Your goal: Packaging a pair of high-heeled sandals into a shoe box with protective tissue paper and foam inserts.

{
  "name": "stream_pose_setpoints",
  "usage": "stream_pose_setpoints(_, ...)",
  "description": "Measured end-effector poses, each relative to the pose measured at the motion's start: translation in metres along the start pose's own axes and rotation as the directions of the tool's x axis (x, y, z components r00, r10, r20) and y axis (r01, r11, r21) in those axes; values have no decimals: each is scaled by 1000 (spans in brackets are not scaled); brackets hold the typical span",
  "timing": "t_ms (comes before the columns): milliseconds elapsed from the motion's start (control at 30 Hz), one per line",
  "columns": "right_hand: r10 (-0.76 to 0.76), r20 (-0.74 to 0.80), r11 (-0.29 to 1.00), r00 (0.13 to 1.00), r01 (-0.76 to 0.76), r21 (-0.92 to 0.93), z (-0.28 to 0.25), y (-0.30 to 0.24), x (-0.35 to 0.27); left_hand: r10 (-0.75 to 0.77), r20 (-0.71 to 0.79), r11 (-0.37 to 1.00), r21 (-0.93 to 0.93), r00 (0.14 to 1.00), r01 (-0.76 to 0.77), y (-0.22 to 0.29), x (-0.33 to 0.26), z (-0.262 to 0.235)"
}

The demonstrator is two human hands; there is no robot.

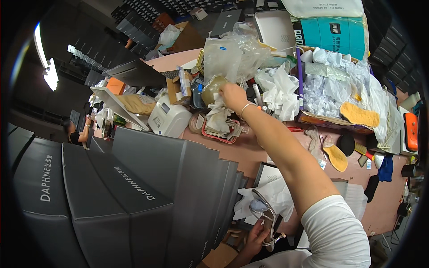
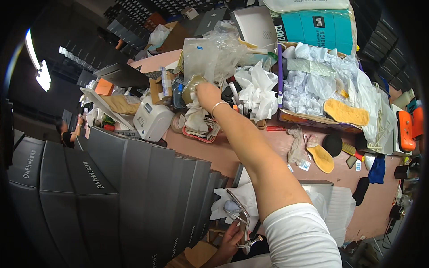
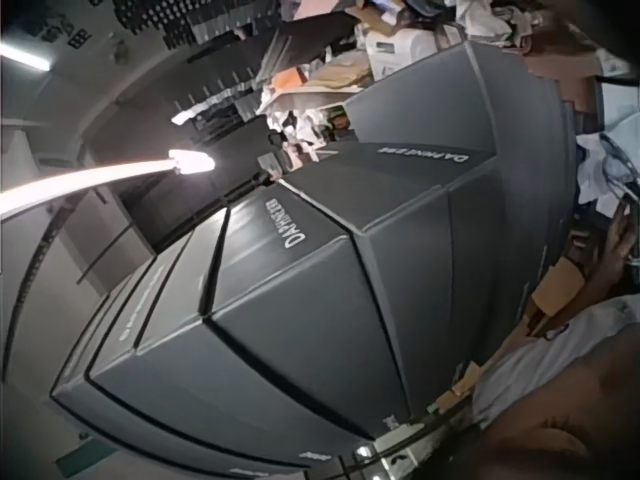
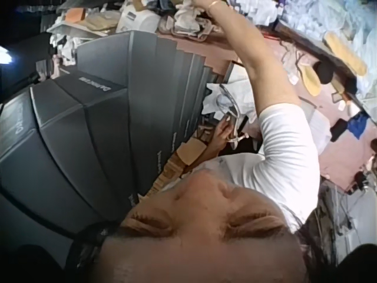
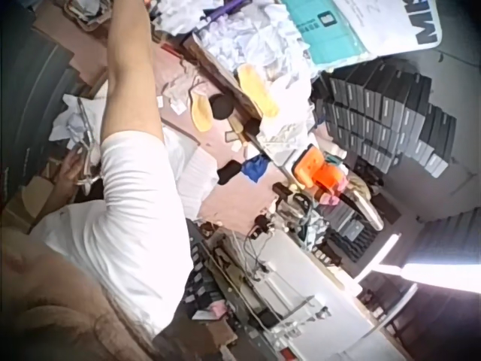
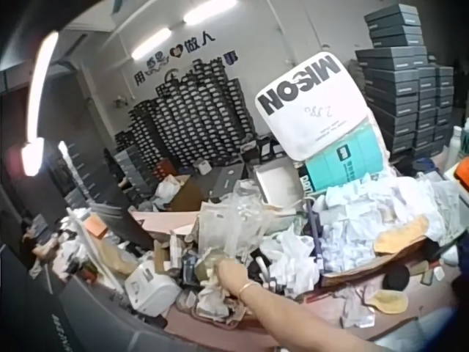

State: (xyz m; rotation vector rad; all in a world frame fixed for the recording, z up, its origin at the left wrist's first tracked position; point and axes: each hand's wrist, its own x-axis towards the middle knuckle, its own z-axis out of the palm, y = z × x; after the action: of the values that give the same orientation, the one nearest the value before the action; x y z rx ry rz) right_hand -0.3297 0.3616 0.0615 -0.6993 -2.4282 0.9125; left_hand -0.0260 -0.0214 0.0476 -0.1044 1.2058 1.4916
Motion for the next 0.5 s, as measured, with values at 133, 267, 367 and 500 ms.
stream_pose_setpoints(133,-134,-229,981,964,162,109,-35,-20,10,28,47,998,54,999,-31,7,3,6)
stream_pose_setpoints(267,-149,-346,895,926,275,352,-93,-34,20,91,122,992,73,988,-101,20,6,20)
stream_pose_setpoints(367,75,-206,608,976,119,785,-164,-55,-15,159,176,985,40,971,-169,25,3,23)
stream_pose_setpoints(500,192,-26,269,981,-27,963,-236,-39,-116,235,282,971,-36,930,-235,50,-2,46)
